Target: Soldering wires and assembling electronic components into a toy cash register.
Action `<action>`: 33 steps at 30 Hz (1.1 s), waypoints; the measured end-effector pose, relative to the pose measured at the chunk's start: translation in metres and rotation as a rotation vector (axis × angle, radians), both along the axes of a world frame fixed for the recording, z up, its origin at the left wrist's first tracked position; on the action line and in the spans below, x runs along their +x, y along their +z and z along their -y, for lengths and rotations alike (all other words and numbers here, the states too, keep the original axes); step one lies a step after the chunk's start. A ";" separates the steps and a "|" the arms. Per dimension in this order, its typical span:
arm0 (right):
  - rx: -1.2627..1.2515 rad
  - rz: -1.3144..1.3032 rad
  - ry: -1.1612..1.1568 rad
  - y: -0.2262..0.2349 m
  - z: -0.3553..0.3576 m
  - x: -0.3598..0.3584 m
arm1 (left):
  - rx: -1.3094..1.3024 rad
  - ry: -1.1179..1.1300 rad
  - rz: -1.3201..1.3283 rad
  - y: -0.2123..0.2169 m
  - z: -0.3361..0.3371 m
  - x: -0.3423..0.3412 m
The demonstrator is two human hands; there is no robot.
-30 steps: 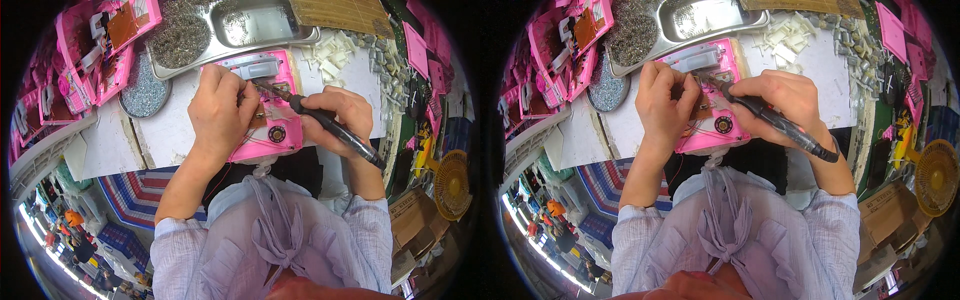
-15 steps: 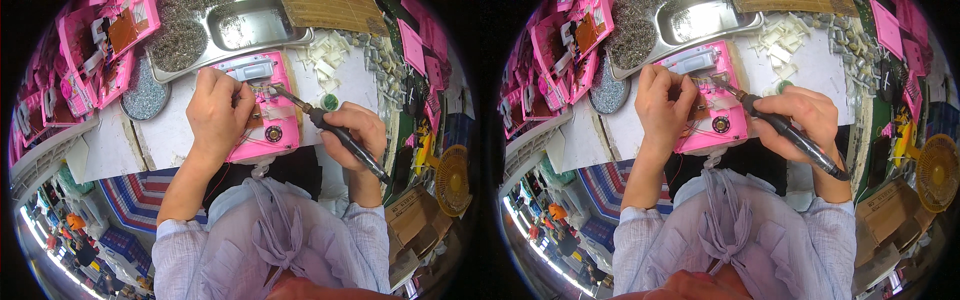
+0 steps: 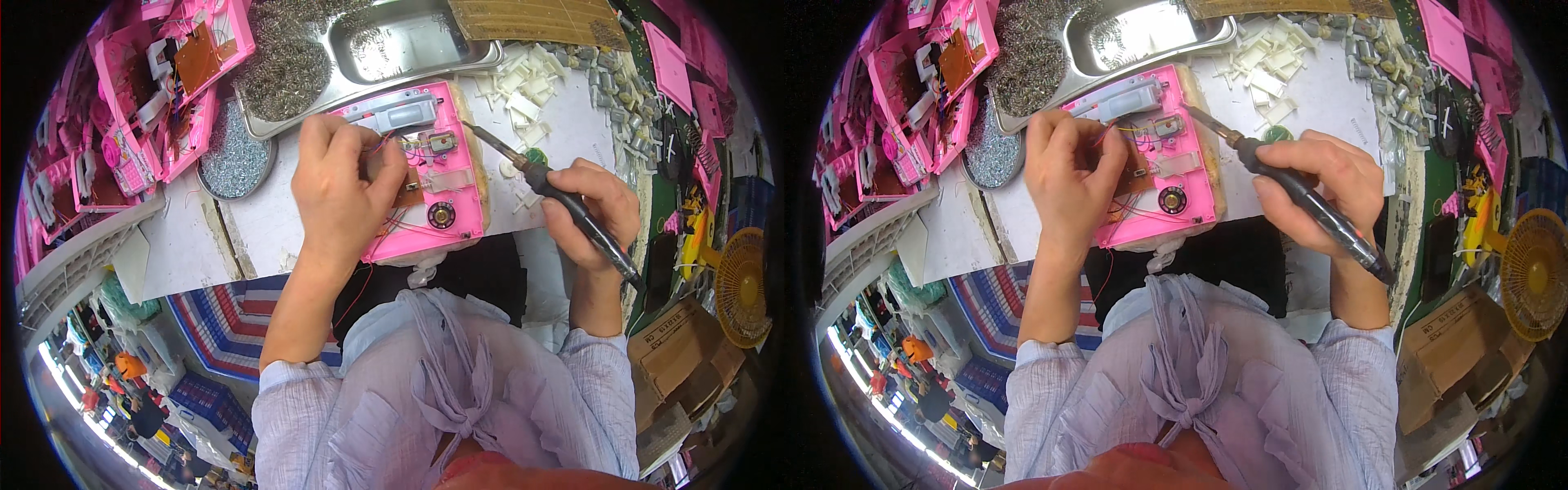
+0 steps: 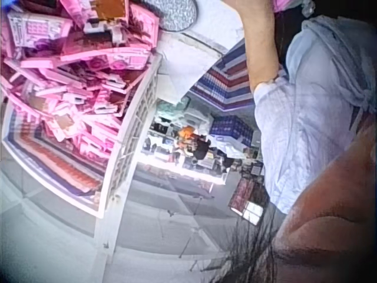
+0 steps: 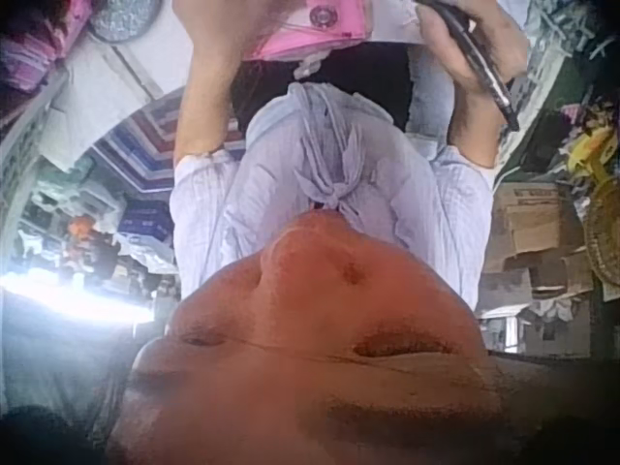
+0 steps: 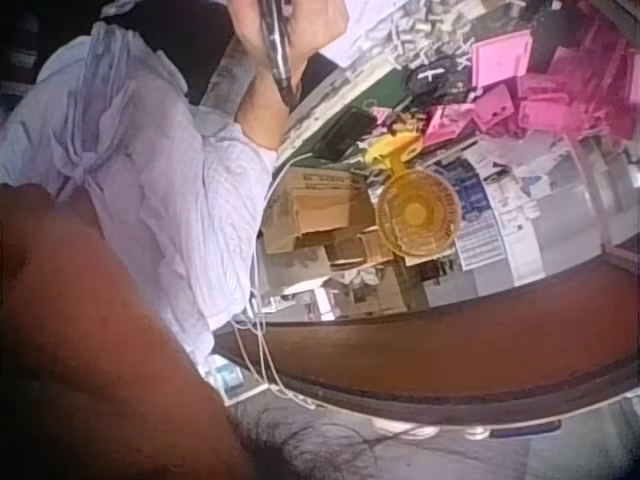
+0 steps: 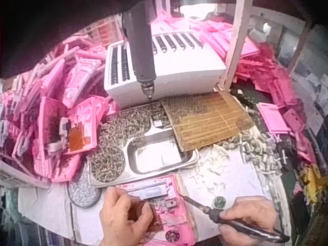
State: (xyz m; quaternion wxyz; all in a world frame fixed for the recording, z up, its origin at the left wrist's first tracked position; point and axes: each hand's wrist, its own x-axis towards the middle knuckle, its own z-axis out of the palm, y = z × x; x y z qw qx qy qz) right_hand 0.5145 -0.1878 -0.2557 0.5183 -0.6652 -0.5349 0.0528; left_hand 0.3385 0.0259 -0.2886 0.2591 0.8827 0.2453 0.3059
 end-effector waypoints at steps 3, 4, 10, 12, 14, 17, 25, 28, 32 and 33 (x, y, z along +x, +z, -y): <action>-0.037 -0.041 -0.059 -0.003 0.021 0.003 | 0.067 -0.073 0.029 0.013 0.002 -0.009; -0.017 -0.038 -0.086 -0.005 0.023 0.003 | 0.113 -0.115 0.038 0.021 0.006 -0.014; 0.032 -0.130 -0.106 -0.008 0.010 -0.010 | 0.037 -0.482 -0.154 0.008 0.018 0.001; -0.003 -0.239 -0.097 -0.011 0.008 -0.016 | -0.120 -0.441 -0.062 0.003 0.014 0.000; 0.049 -0.349 -0.063 -0.018 -0.012 -0.025 | -0.458 -0.347 -0.129 0.006 0.010 -0.002; -0.071 -0.159 0.026 -0.026 -0.040 -0.033 | -0.744 -0.245 -0.112 0.002 0.010 -0.001; -0.040 -0.229 -0.018 -0.033 -0.068 -0.040 | -0.843 -0.240 -0.198 0.011 0.008 -0.001; -0.016 -0.180 -0.049 -0.037 -0.064 -0.042 | -0.815 -0.262 -0.137 0.006 0.008 -0.001; 0.013 -0.036 -0.072 -0.016 -0.042 -0.035 | -0.463 -0.437 -0.115 0.001 0.005 -0.004; 0.025 -0.125 -0.068 -0.018 -0.021 -0.027 | -0.366 -0.492 -0.129 0.003 0.004 -0.004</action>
